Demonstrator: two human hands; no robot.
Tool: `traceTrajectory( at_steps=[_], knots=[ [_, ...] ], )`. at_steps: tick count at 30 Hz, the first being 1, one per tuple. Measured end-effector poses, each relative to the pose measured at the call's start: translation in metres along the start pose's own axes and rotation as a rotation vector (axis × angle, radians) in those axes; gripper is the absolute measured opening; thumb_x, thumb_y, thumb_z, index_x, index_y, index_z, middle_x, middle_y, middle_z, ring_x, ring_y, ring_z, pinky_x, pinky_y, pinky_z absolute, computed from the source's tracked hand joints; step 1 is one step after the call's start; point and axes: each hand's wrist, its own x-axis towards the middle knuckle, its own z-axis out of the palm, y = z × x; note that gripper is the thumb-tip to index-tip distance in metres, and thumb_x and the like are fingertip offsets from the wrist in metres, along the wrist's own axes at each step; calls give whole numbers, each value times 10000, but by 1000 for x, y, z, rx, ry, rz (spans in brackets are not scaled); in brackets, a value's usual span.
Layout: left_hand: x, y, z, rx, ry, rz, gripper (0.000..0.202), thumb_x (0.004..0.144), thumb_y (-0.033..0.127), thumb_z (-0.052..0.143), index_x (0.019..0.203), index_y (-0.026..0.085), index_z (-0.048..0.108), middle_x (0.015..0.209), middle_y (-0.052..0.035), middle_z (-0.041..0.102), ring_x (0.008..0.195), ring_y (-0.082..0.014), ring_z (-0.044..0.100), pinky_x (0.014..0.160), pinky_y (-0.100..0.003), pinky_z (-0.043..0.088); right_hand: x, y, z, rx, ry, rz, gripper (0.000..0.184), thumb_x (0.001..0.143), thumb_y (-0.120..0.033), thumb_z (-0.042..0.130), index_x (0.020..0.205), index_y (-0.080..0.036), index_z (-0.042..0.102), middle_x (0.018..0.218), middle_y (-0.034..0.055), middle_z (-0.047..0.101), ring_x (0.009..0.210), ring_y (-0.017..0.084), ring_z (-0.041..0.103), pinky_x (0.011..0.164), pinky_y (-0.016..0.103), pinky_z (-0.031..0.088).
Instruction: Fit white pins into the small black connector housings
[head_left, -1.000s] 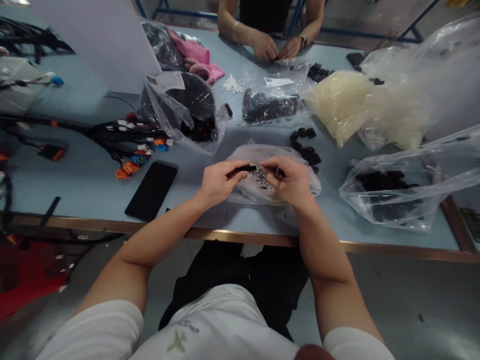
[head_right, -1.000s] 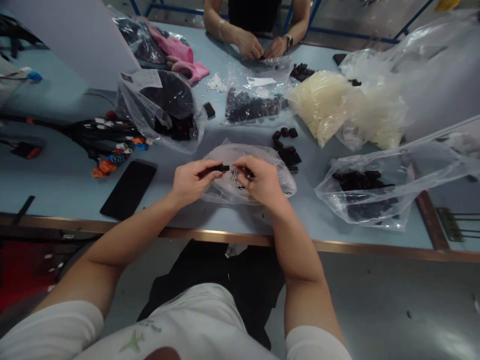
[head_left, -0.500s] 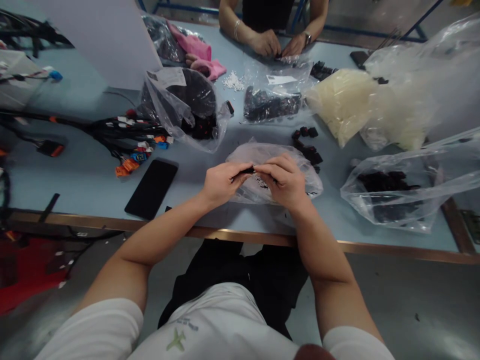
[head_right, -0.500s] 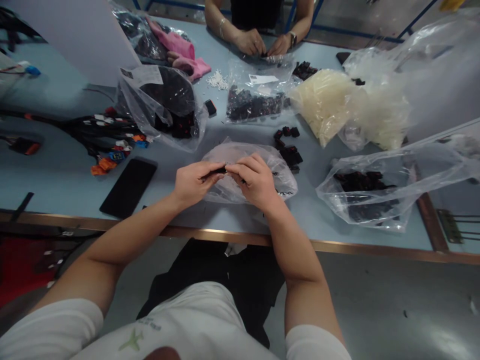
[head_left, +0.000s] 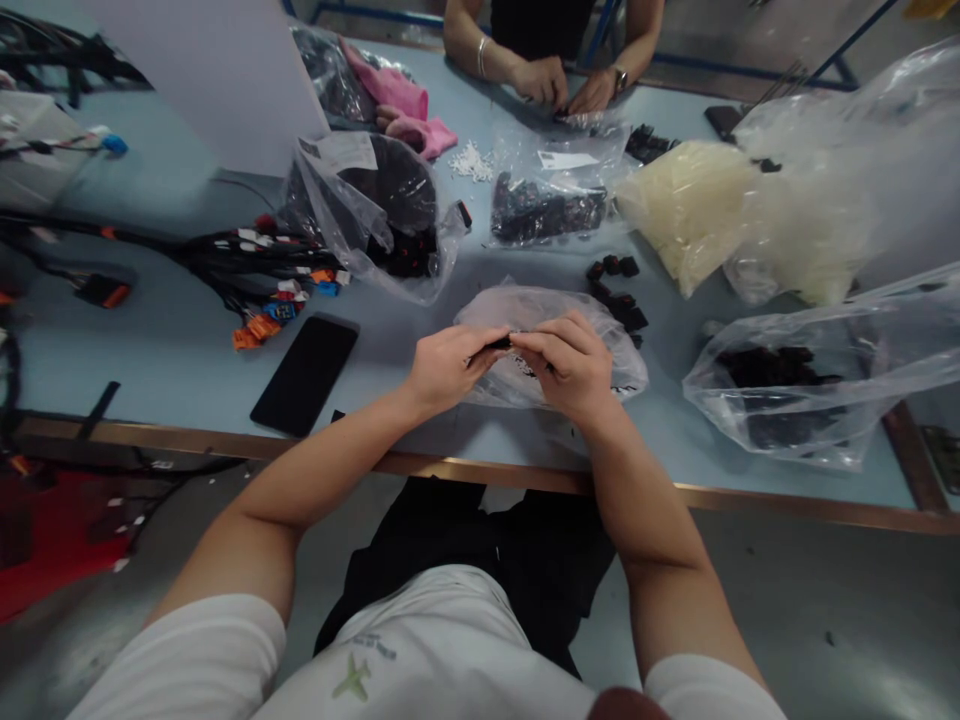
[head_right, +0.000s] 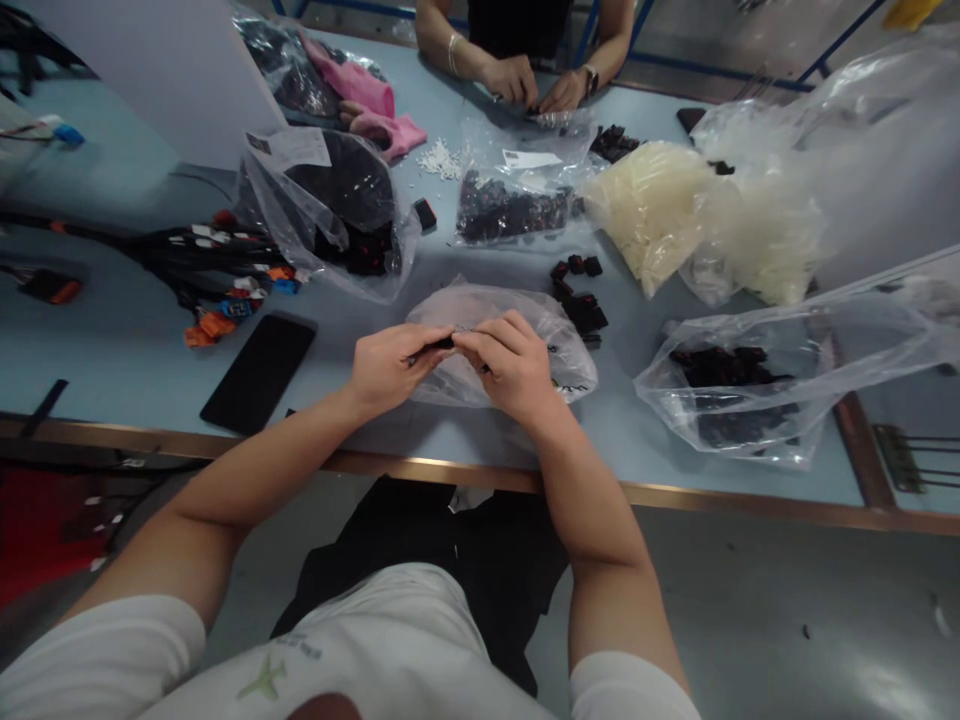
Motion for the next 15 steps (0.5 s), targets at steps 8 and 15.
traceTrajectory(
  at_steps=[8,15],
  knots=[
    [2,4,-3,-70,-84,-136,299,1054,471,673,1230,284,827,1135,-34,863,1028,-197,831,961,-307,657,-3,1,1,33,-78,94,240,1085,-323,585,1057,-323,824,921,53,764,829,217,641,766,413,563],
    [8,10,-6,-340,-108,-417,259,996,415,744,1181,266,846,1075,-34,867,934,-212,835,883,-326,681,-8,1,2,-51,-177,-8,353,1071,-221,547,1343,-297,758,1062,94,766,927,241,647,831,417,563]
  ],
)
